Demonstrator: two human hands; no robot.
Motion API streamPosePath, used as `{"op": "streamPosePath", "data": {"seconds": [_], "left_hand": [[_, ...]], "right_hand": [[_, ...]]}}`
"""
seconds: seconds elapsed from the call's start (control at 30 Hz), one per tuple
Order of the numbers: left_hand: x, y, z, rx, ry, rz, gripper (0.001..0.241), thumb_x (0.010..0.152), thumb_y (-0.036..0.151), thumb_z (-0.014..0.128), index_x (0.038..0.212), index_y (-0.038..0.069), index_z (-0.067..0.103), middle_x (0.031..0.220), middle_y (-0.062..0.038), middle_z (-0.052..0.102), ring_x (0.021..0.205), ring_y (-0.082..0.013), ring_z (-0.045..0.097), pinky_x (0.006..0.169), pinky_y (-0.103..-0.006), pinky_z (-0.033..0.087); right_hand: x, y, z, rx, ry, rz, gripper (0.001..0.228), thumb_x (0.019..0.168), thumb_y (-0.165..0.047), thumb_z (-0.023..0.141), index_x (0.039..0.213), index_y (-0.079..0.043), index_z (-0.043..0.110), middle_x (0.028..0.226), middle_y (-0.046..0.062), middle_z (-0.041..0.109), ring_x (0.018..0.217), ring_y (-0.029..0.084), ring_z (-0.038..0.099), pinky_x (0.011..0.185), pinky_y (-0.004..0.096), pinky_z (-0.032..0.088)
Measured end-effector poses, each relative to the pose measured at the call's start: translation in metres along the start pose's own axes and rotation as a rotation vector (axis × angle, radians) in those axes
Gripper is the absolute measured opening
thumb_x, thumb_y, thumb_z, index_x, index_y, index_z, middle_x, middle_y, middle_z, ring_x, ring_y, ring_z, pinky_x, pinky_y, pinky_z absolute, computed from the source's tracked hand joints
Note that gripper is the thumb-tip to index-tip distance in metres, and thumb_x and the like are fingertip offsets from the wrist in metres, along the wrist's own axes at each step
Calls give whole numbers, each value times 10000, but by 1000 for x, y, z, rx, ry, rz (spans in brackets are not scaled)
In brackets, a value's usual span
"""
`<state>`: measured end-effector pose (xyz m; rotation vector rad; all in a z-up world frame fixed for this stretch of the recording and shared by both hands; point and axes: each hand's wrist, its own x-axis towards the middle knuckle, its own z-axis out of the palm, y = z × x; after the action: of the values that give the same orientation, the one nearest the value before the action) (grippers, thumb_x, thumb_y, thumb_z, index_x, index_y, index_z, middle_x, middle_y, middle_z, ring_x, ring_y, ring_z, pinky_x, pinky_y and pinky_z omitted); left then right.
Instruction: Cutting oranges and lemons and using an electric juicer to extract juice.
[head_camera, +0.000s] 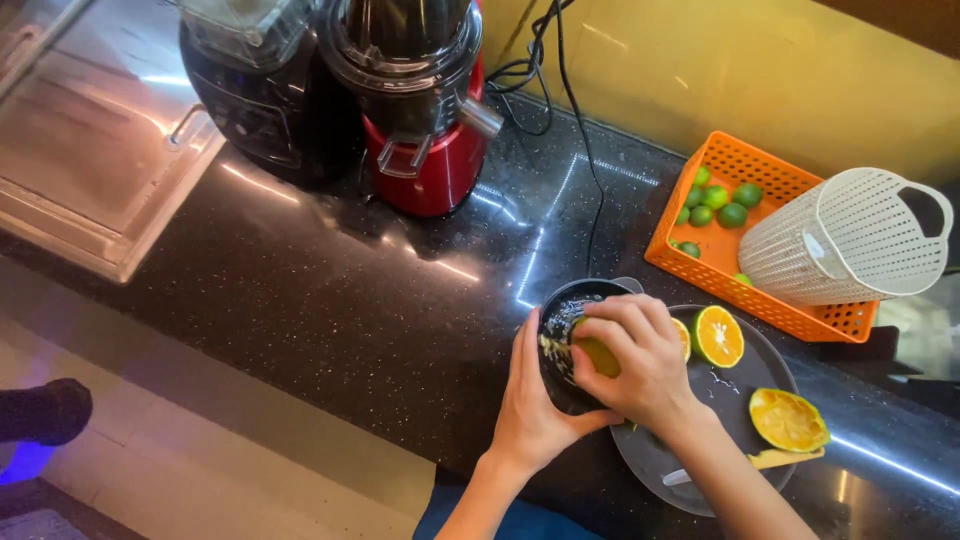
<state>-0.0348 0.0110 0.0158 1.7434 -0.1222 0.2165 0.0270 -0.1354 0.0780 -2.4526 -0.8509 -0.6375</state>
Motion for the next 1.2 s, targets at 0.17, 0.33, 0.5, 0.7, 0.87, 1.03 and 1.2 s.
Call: {"op": "streamPosePath", "data": {"seconds": [0.17, 0.33, 0.5, 0.7, 0.87, 1.03, 1.2], "left_hand": [[0, -7, 0, 3, 25, 74, 1343, 563, 354, 1021, 1572, -84, 251, 1534, -294, 450, 1440, -428, 490, 1201, -465, 423], [-2, -14, 2, 37, 42, 93, 1368, 548, 360, 1030, 1574, -81, 239, 1541, -286, 439, 1446, -429, 469, 1215, -471, 405], [-3, -23, 8, -63, -50, 66, 1414, 578, 328, 1012, 1604, -78, 127, 1598, -297, 357, 1495, -449, 422, 1232, -470, 382], [-2, -22, 8, -24, -22, 81, 1277, 692, 246, 985, 1611, -44, 145, 1593, -291, 368, 1487, -444, 424, 1240, -473, 369], [-2, -22, 7, -35, -16, 69, 1260, 694, 244, 962, 1616, -41, 153, 1601, -291, 371, 1492, -444, 433, 1238, -469, 378], [-1, -23, 7, -13, 2, 82, 1252, 700, 254, 965, 1608, -39, 154, 1590, -297, 365, 1472, -452, 439, 1234, -467, 377], [-1, -19, 5, -5, -7, 75, 1223, 698, 197, 944, 1616, -27, 168, 1568, -290, 418, 1460, -444, 476, 1230, -456, 399]], "right_hand": [[14, -5, -2, -17, -56, -56, 267, 658, -141, 807, 909, -126, 716, 988, 26, 680, 940, 264, 633, 869, 414, 512], [13, 1, -1, 37, -107, -65, 231, 656, -165, 829, 854, -140, 713, 922, 9, 675, 852, 248, 621, 800, 396, 508], [13, 4, -8, 212, -103, -62, 237, 669, -139, 769, 891, -120, 691, 983, 24, 682, 966, 265, 626, 873, 394, 520], [19, 15, -15, 334, -282, 64, 199, 687, -155, 773, 860, -110, 687, 910, 28, 673, 919, 264, 612, 852, 385, 510], [26, 22, -14, 343, -396, 125, 169, 704, -180, 779, 807, -108, 667, 854, 32, 657, 889, 265, 614, 829, 376, 515], [29, 20, -12, 344, -352, 31, 157, 707, -168, 742, 843, -125, 676, 930, 26, 662, 951, 271, 617, 891, 381, 508], [24, 22, -9, 270, -339, 79, 264, 678, -173, 771, 916, -108, 678, 1032, 79, 622, 1022, 306, 579, 911, 416, 498]]}}
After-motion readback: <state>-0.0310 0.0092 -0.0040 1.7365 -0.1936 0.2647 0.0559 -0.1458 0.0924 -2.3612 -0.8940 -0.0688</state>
